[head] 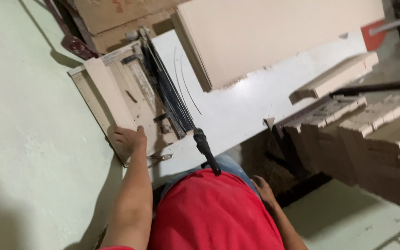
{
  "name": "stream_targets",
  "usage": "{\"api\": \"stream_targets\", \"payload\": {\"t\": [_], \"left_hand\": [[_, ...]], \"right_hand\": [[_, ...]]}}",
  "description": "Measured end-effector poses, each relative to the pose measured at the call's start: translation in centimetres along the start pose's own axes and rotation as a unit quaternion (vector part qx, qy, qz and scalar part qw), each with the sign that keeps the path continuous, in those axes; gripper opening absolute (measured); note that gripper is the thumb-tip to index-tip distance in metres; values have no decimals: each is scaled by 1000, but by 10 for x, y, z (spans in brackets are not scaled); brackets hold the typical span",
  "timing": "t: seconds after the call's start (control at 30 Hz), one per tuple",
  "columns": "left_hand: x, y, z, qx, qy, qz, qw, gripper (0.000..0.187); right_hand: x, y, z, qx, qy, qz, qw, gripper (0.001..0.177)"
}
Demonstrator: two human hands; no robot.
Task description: The person uses a manual paper cutter to slice a large sheet of cardboard. They align the cardboard against the machine's guide, pull down the cutting lever to slice the material, and then remove the cut piece to repeat the process.
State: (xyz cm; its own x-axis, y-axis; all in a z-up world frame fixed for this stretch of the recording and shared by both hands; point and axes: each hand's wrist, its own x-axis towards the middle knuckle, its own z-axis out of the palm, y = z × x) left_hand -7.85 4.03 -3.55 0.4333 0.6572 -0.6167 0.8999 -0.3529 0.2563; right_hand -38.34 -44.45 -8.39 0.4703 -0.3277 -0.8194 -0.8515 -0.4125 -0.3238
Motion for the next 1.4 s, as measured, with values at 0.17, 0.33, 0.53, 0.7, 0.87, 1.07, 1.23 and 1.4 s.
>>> {"api": "stream_targets", "payload": {"t": [0.17,0.33,0.53,0.7,0.87,1.07,1.23,1.4], "left_hand": [[34,-31,16,86,-5,59,995,76],[-1,-2,-2,75,13,58,995,93],[-89,132,-27,2,86,241,967,85],[-119,201,81,43,91,466,879,60],[-69,214,238,81,-184,254,946,97],[-76,221,252,6,-144,181,973,76],[-84,225,237,-62,-127,161,977,55],[-77,221,240,-205,-135,96,965,50]], "right_hand": [[-12,41,11,78,-21,-37,996,61],[36,-16,-17,-43,-8,-11,999,66],[131,-145,-70,-163,6,-129,978,65],[165,-266,-97,-61,-32,-185,980,66],[156,-346,-107,69,-76,-189,977,61],[128,-332,-127,20,-124,-141,982,66],[151,-303,-127,2,-129,-100,987,63],[153,-343,-121,54,-131,-105,984,64]]}}
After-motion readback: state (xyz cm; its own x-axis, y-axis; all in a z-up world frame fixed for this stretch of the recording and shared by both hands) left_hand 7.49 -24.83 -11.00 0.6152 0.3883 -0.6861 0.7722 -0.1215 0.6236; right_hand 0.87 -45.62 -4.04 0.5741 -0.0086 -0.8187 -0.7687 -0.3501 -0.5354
